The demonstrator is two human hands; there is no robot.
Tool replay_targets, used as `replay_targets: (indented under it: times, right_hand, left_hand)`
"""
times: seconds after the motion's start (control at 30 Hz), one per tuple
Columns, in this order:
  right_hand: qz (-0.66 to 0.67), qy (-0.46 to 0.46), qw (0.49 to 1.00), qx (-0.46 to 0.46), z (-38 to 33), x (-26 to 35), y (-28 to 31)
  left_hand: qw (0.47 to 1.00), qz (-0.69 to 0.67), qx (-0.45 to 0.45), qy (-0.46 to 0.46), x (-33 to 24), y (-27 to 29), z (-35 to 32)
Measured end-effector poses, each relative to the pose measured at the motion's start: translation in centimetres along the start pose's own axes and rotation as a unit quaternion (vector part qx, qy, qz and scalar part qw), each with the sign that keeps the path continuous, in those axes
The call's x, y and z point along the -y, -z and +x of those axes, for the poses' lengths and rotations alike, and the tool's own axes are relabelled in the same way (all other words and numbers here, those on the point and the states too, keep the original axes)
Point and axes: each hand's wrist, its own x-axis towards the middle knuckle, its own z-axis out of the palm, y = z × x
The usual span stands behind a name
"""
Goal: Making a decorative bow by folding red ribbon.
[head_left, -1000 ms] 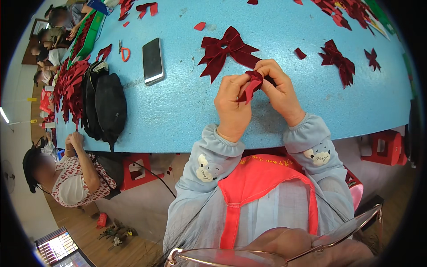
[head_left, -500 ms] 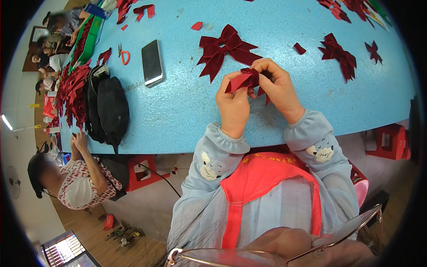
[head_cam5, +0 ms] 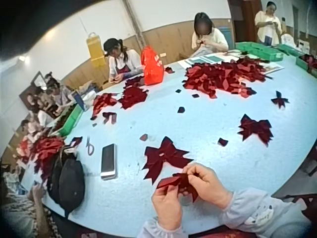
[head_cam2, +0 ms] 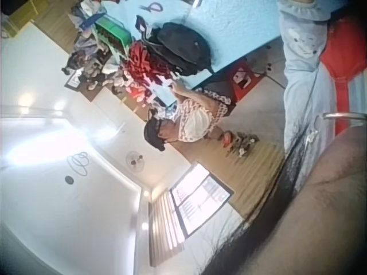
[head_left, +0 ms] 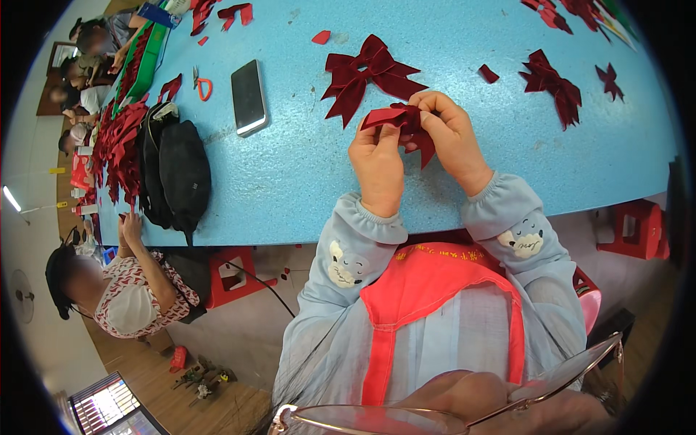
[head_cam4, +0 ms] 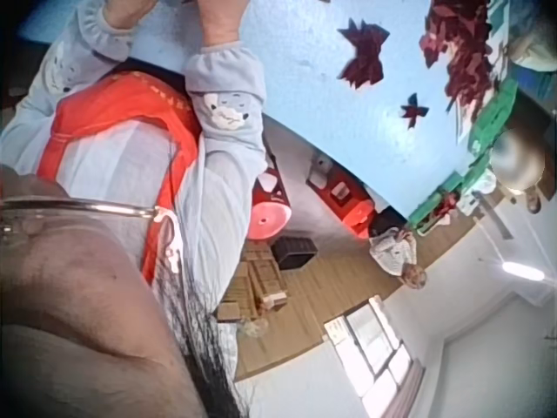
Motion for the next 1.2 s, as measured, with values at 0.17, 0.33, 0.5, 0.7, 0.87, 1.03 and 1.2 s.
replay_targets:
  times: [0.17, 0.33, 0.5, 0.7, 0.87, 1.03, 1.2]
  right_hand:
    - [-0.068, 0.003, 0.998, -0.008, 0.2, -0.6, 0.7]
    - [-0.098, 0.032, 0.994, 0.041, -0.2, 0.7, 0.2]
    - [-0.134, 0.087, 0.987, 0.014, -0.4, 0.2, 0.2]
    - [0.053, 0.07, 0.995, -0.042, -1.3, -0.1, -0.8]
    - [0.163, 0.02, 0.985, -0.056, -1.8, 0.7, -1.4]
    - [0.203, -0.058, 0.977, -0.034, -1.9, 0.8, -0.7]
    - [0.278, -0.093, 0.956, -0.026, -1.9, 0.4, -0.4]
  left_hand:
    - [0.999, 0.013, 0.018, 0.038, -0.1, 0.4, 0.3]
    - [0.976, 0.17, 0.049, -0.124, -0.4, 1.2, 0.1]
    - [0.898, 0.326, 0.08, -0.286, -1.0, 1.2, 0.0]
    - [0.927, 0.277, 0.057, -0.247, -0.9, 1.3, -0.2]
    - [0.988, 0.112, 0.053, -0.095, -1.6, 0.8, -0.5]
    - [0.993, 0.063, 0.098, 0.031, -3.1, 0.4, -0.7]
    - [0.99, 0.084, 0.116, 0.019, -3.1, 0.3, -0.9]
